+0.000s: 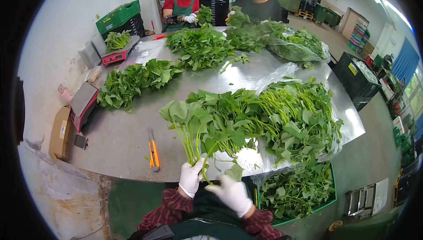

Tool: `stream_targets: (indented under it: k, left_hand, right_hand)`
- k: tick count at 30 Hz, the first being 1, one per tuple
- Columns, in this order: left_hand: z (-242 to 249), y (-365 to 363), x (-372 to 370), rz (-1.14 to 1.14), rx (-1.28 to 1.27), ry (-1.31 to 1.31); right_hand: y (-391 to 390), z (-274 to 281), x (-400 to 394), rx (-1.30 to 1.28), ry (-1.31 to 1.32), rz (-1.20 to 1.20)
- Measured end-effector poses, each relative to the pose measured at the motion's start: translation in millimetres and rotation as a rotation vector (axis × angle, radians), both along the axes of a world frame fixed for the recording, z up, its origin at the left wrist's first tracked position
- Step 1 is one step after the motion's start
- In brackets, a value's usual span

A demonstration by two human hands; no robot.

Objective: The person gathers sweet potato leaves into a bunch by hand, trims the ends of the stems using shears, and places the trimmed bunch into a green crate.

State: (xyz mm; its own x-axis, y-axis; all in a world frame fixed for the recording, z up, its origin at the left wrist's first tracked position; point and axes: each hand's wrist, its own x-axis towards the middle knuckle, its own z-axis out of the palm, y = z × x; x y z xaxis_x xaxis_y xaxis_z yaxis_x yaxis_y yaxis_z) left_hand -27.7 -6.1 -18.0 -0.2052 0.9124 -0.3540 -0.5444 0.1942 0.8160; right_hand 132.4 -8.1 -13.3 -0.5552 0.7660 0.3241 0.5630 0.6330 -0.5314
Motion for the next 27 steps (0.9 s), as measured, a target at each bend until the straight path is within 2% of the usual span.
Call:
stream_targets:
  k: [2,4,7,8,10,11,13,15,16,17,19,21,23,25,27]
  left_hand:
    - [-1.4,-3.9,-3.2,0.001,0.037,-0.026]
    - [-4.5,-7.0,-9.1,0.003,0.100,-0.068]
    - [-10.0,-11.6,-25.4,-0.117,0.243,-0.201]
    - [-3.5,-12.2,-25.0,-0.172,0.280,-0.224]
    - [-10.5,-10.0,-32.3,-0.366,0.414,-0.232]
    - [-12.0,-9.1,-31.7,-0.367,0.413,-0.236]
    - [-10.3,-5.9,-30.0,-0.306,0.386,-0.329]
    - [-12.7,-2.8,-35.4,-0.130,0.354,-0.344]
    - [-2.8,-2.5,-39.1,-0.009,0.314,-0.372]
    - [6.9,-2.3,-42.6,0.112,0.274,-0.400]
    - [2.3,-3.0,-61.7,0.088,0.333,-0.432]
    - [-0.6,-3.2,-68.1,0.070,0.394,-0.460]
    - [-1.5,-2.5,-66.4,0.067,0.435,-0.346]
    - [-4.7,-4.6,-64.2,0.062,0.419,-0.353]
    - [-9.8,-7.2,-63.1,0.056,0.395,-0.360]
  right_hand:
    - [-10.8,-7.7,-20.8,-0.083,0.003,-0.038]
    - [-7.3,-19.0,-28.4,-0.005,0.093,-0.064]
    - [4.9,10.1,-21.4,-0.603,0.330,0.040]
    - [9.6,16.0,-22.2,-0.602,0.328,0.033]
    - [12.6,22.6,-26.8,-1.050,0.361,0.308]
    - [9.7,24.1,-30.2,-1.111,0.326,0.308]
    - [10.9,22.2,-34.3,-1.084,0.289,0.256]
    - [23.7,6.9,-26.9,-0.679,0.170,0.141]
    - [37.7,-39.8,-19.7,-0.083,0.030,0.025]
    - [49.1,-31.2,-16.7,-0.116,0.159,-0.141]
    - [78.2,-58.2,-1.0,0.060,-0.057,-0.357]
    - [95.8,-79.3,8.7,0.067,-0.272,-0.308]
    - [101.5,-86.3,10.4,0.051,-0.284,-0.268]
    - [103.4,-75.2,5.1,0.035,-0.295,-0.223]
    - [95.1,-47.0,-2.7,-0.040,-0.049,-0.148]
